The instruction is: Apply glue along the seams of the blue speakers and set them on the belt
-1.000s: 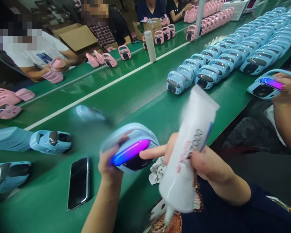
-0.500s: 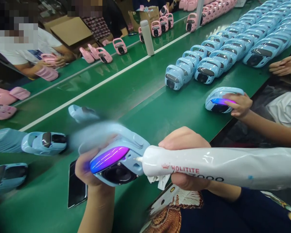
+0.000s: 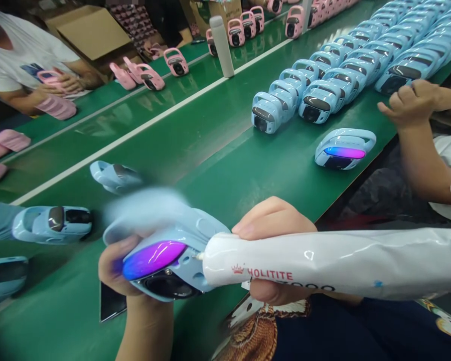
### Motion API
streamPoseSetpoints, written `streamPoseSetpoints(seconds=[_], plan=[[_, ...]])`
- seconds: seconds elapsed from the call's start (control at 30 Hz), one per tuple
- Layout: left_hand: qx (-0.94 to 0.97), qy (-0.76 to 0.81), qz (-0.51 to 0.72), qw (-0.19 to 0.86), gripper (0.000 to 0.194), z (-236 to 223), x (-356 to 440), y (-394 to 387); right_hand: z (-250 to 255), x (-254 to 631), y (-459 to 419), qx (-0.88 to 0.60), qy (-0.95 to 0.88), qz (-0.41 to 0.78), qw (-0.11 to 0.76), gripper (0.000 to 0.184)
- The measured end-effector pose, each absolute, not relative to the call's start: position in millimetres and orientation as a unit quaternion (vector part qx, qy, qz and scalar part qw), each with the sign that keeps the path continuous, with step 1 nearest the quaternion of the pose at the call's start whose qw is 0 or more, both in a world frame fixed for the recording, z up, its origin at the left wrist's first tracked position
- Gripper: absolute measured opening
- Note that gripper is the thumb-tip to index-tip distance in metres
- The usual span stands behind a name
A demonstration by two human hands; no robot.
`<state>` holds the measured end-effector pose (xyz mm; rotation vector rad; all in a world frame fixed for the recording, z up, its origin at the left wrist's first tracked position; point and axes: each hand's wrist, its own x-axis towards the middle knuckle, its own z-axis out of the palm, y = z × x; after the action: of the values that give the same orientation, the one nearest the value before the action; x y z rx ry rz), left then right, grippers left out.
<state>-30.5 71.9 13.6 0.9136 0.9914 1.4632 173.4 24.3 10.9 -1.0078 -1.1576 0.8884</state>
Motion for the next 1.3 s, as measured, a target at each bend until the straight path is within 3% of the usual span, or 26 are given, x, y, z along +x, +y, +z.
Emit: streamPoseSetpoints(seconds=[0.1, 0.37, 0.57, 0.97, 1.17, 1.3], plan=[[0.375, 0.424, 0.609, 0.556, 0.020, 10.5, -31.2, 73.7, 15.0, 164.7, 24.2, -0.388, -0.508, 0.244, 0.729, 0.028], [0.341, 0.438, 0.618, 0.557, 0.016, 13.3, -24.3, 74.0, -3.3, 164.0, 24.4, -0.463, -0.518, 0.143, 0.704, 0.041], [0.342, 0.438, 0.612, 0.563, 0.016, 13.9, -22.5, 71.2, -0.2, 164.4, 30.0, -0.387, -0.538, 0.186, 0.725, 0.030], [0.286, 0.414, 0.571, 0.649, 0.016, 17.6, -21.4, 73.8, 15.8, 155.6, 36.4, -0.235, -0.457, 0.175, 0.840, 0.029], [0.277, 0.444, 0.645, 0.556, 0.028, 23.7, -21.5, 76.8, 19.4, 152.9, 27.8, -0.289, -0.457, 0.183, 0.821, 0.031], [0.273, 0.448, 0.627, 0.576, 0.024, 24.7, -21.0, 77.8, 27.2, 150.6, 18.8, -0.317, -0.480, 0.191, 0.795, 0.034]])
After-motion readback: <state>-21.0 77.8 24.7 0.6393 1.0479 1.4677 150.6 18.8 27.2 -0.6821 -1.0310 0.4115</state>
